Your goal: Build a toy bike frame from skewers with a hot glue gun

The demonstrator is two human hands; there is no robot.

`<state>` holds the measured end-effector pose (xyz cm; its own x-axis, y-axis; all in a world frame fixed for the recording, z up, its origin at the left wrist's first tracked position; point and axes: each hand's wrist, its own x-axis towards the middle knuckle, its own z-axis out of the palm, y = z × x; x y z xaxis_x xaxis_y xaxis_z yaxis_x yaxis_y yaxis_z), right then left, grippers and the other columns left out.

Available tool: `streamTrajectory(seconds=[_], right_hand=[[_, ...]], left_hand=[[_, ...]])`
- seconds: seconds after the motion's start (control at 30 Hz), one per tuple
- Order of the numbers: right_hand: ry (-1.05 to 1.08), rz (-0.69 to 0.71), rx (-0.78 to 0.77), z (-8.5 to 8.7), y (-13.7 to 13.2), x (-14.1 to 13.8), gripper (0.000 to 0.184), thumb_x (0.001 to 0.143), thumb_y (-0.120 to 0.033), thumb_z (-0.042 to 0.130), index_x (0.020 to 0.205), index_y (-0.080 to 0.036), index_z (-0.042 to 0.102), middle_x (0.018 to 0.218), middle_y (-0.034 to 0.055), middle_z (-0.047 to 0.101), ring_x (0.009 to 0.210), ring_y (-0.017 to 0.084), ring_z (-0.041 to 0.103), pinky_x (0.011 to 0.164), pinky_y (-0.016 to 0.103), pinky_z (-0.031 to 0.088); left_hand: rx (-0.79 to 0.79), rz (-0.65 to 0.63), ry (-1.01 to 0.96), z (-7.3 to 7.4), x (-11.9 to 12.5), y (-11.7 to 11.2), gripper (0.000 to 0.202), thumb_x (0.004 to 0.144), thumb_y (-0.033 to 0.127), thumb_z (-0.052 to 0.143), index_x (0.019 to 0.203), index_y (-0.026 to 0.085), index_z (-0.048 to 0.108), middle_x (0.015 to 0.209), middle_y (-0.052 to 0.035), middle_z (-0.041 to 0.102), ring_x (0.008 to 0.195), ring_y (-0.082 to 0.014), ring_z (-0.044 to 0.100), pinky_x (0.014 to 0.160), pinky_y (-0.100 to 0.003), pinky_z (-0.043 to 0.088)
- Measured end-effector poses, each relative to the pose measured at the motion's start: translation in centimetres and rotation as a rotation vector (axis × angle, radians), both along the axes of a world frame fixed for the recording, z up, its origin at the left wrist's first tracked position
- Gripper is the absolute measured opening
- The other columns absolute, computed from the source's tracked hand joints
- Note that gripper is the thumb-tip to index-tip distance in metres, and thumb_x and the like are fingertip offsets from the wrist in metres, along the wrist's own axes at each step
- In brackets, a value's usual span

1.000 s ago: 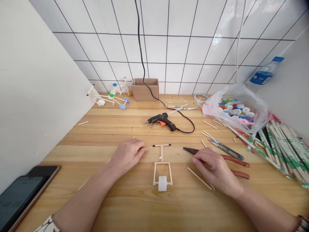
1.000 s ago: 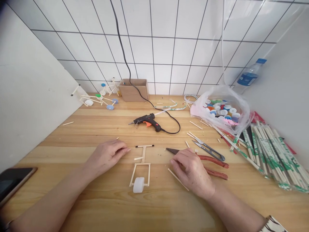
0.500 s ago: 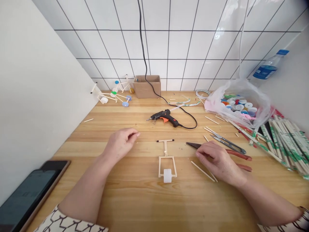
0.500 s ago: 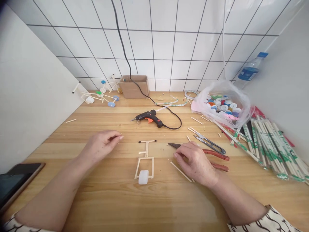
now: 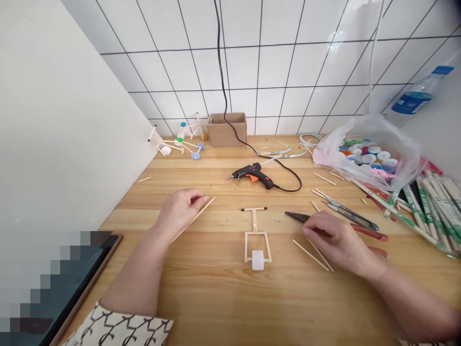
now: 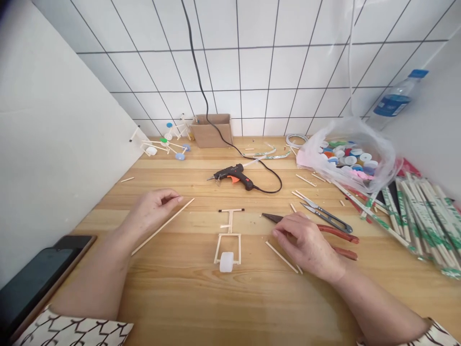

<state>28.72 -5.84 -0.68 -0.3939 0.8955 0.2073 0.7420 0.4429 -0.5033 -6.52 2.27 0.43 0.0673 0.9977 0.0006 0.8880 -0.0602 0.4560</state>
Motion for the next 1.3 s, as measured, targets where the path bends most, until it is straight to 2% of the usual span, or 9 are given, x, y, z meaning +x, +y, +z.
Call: streamTrajectory(seconds=[0.1,0.23,0.33,0.6,0.87,1.03,1.3], right_hand=[[0.034,-0.004,-0.060,0.2,-0.1,0.2,0.021,0.092,-0.026,0.047,0.076,-0.021,0.060,0.071,0.0027,0.064,0.068,0.016,0.058,0.069,0.032,0.045],[0.043,0.009,-0.102,0.6,-0.1,0.2,0.021,0.092,-0.025,0.046,0.076,-0.020,0.059,0.072,0.0021,0.064,0.069,0.016,0.058,0.070,0.031,0.044],[0.041,0.004,-0.137,1.0,0.0,0.2,0.020,0.092,-0.024,0.047,0.077,-0.020,0.060,0.072,0.0018,0.064,0.068,0.015,0.057,0.068,0.029,0.044],[-0.065,0.069,-0.131,1.1,-0.2,-0.1,0.018,0.087,-0.025,0.053,0.073,-0.019,0.062,0.068,0.0017,0.063,0.066,0.015,0.056,0.066,0.028,0.041],[-0.281,0.050,-0.180,1.8,-0.7,-0.6,0.016,0.082,-0.027,0.061,0.069,-0.018,0.058,0.072,0.0027,0.062,0.071,0.017,0.057,0.069,0.028,0.039],[-0.344,0.063,-0.179,2.0,-1.1,-1.3,0.014,0.078,-0.017,0.059,0.065,-0.018,0.054,0.071,0.0022,0.062,0.072,0.017,0.056,0.073,0.030,0.039],[-0.300,0.116,-0.035,1.2,-1.4,-1.4,0.016,0.080,-0.010,0.052,0.066,-0.017,0.052,0.067,0.0007,0.059,0.065,0.014,0.052,0.074,0.031,0.037]], left_hand=[[0.052,-0.025,0.029,-0.8,0.7,-0.3,0.033,0.081,0.048,0.048,0.074,0.021,0.065,0.069,-0.0006,0.068,0.063,-0.0168,0.058,0.059,-0.026,0.040],[0.133,-0.036,0.012,-1.9,0.8,-0.4,0.028,0.083,0.044,0.049,0.081,0.022,0.066,0.082,-0.0020,0.070,0.076,-0.0184,0.063,0.068,-0.026,0.044],[0.194,-0.040,-0.007,-2.4,0.9,-0.5,0.026,0.084,0.042,0.048,0.082,0.022,0.065,0.085,-0.0026,0.070,0.081,-0.0196,0.064,0.071,-0.027,0.046],[0.268,-0.099,0.013,-1.7,2.6,-1.3,0.024,0.083,0.037,0.046,0.079,0.022,0.065,0.082,-0.0025,0.071,0.078,-0.0201,0.064,0.072,-0.030,0.047],[0.388,-0.253,-0.086,-2.4,3.9,-2.0,0.023,0.083,0.034,0.048,0.073,0.022,0.064,0.074,-0.0007,0.071,0.069,-0.0175,0.064,0.067,-0.027,0.049],[0.351,-0.282,-0.166,-2.5,4.9,-2.3,0.021,0.083,0.033,0.049,0.073,0.021,0.065,0.071,-0.0002,0.069,0.064,-0.0156,0.063,0.062,-0.025,0.049],[0.300,-0.296,-0.294,-3.0,5.7,-2.9,0.016,0.082,0.028,0.054,0.076,0.020,0.066,0.074,-0.0007,0.070,0.067,-0.0145,0.064,0.064,-0.025,0.052]])
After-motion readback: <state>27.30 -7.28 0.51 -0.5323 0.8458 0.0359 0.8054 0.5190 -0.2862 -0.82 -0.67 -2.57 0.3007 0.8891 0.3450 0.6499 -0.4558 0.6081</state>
